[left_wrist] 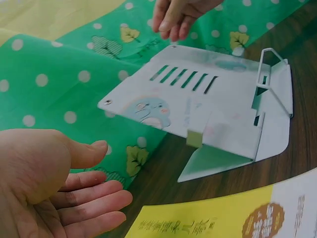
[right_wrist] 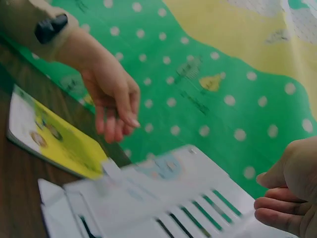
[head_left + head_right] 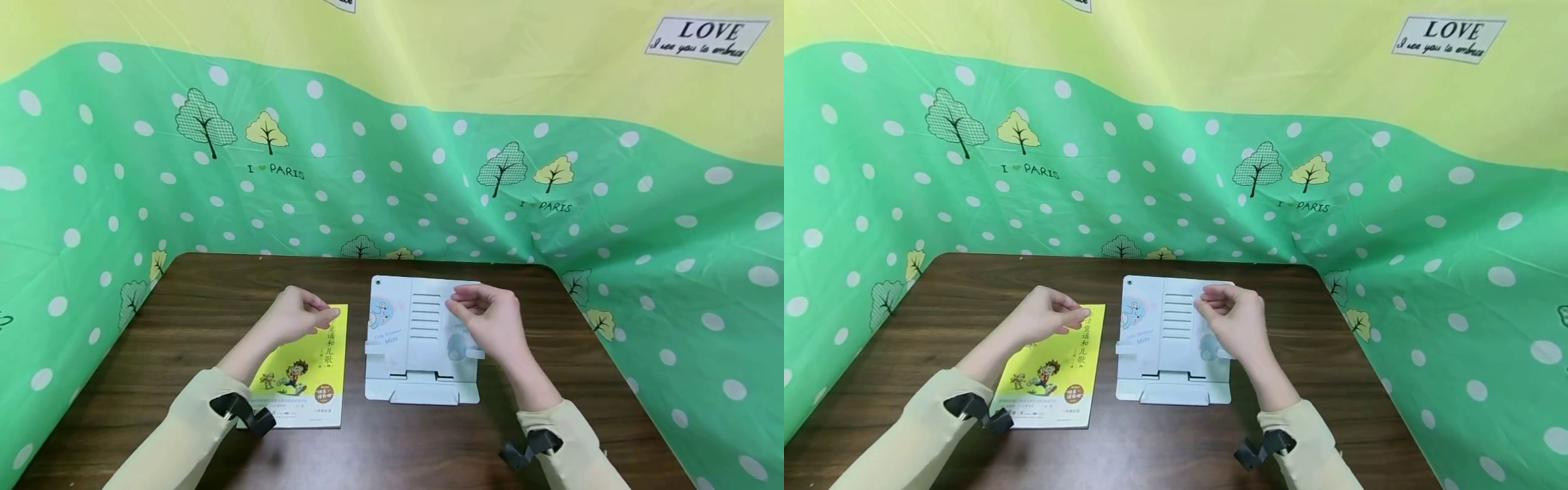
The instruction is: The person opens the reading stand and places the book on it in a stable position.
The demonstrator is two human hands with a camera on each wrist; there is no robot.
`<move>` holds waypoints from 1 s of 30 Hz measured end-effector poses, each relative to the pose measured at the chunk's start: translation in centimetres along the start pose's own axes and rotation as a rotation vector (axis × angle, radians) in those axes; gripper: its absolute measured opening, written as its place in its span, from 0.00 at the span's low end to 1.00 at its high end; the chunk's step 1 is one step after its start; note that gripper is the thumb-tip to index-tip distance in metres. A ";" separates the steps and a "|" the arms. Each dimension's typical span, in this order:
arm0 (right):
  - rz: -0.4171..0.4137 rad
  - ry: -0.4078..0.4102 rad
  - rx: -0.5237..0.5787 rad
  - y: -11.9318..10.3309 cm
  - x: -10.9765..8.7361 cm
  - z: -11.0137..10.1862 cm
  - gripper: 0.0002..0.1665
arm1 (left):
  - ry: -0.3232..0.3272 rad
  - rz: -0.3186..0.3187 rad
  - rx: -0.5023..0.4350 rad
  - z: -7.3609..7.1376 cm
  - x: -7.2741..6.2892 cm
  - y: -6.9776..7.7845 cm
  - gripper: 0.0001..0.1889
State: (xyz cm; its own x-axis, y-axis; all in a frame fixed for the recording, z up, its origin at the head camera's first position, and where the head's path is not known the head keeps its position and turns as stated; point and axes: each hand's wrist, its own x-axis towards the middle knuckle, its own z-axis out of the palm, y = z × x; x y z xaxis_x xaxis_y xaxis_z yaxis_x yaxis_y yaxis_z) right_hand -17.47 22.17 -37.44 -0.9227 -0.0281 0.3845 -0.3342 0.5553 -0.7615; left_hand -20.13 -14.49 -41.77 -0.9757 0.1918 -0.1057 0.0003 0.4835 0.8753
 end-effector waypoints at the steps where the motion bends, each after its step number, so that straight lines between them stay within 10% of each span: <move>1: 0.009 -0.022 0.019 -0.4 -0.2 0.4 0.13 | -0.003 -0.007 -0.009 -0.3 -0.2 -0.2 0.17; 15: 0.069 -0.233 0.214 -3.2 -2.9 5.9 0.14 | 0.012 -0.076 0.014 -3.8 -3.6 -2.0 0.23; 30: 0.106 -0.636 0.285 -4.4 -6.0 11.6 0.21 | 0.063 -0.222 0.159 -6.1 -6.9 -5.9 0.30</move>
State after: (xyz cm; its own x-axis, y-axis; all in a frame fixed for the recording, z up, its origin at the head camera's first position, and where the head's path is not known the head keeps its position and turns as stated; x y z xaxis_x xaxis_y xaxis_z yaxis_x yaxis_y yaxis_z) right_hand -12.70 10.24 -42.44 -0.8572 -0.5148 -0.0125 -0.1937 0.3448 -0.9185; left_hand -14.78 -23.85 -43.33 -0.9675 0.0149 -0.2525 -0.1854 0.6370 0.7482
